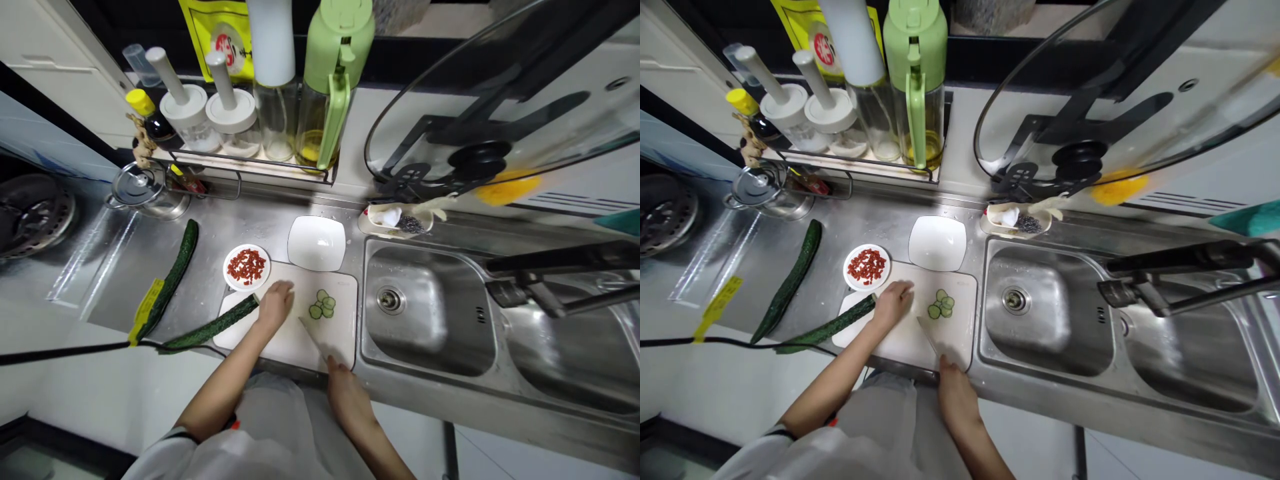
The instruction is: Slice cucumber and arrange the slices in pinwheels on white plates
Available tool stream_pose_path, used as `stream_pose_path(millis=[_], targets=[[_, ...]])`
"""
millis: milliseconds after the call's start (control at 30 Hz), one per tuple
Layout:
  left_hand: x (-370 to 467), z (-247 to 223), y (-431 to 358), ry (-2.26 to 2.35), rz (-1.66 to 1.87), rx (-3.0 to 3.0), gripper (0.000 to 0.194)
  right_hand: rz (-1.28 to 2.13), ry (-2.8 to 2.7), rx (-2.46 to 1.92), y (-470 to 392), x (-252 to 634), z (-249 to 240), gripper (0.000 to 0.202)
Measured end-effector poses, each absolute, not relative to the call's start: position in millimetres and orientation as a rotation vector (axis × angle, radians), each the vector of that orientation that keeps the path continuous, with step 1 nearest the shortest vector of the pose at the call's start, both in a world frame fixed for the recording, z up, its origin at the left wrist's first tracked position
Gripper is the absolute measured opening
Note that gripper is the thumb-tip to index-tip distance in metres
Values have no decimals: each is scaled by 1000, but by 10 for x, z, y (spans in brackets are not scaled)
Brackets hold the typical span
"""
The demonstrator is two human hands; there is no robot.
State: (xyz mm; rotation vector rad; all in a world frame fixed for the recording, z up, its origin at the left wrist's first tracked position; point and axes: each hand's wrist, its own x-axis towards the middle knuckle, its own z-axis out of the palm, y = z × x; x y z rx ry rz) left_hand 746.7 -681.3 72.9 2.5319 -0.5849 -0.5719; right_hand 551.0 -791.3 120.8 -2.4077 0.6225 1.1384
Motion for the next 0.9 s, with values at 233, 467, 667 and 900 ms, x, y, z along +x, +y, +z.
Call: stream_pose_path(millis=[233,467,667,900], targets=[[7286,676,-7136,-883,-908,2478,22,1148,619,-2425,-7907,5505,1199,55],[7253,598,-7197,-905,-883,2483,13,1144,616,-2417,-7910,5506,1195,55],[7243,577,-7199,-877,-889,2450,13,1127,596,-2428,-7916,5503,1190,54],[7275,586,-7117,-756,-895,2361,14,1119,589,-2436,-7926,5484,1171,56]])
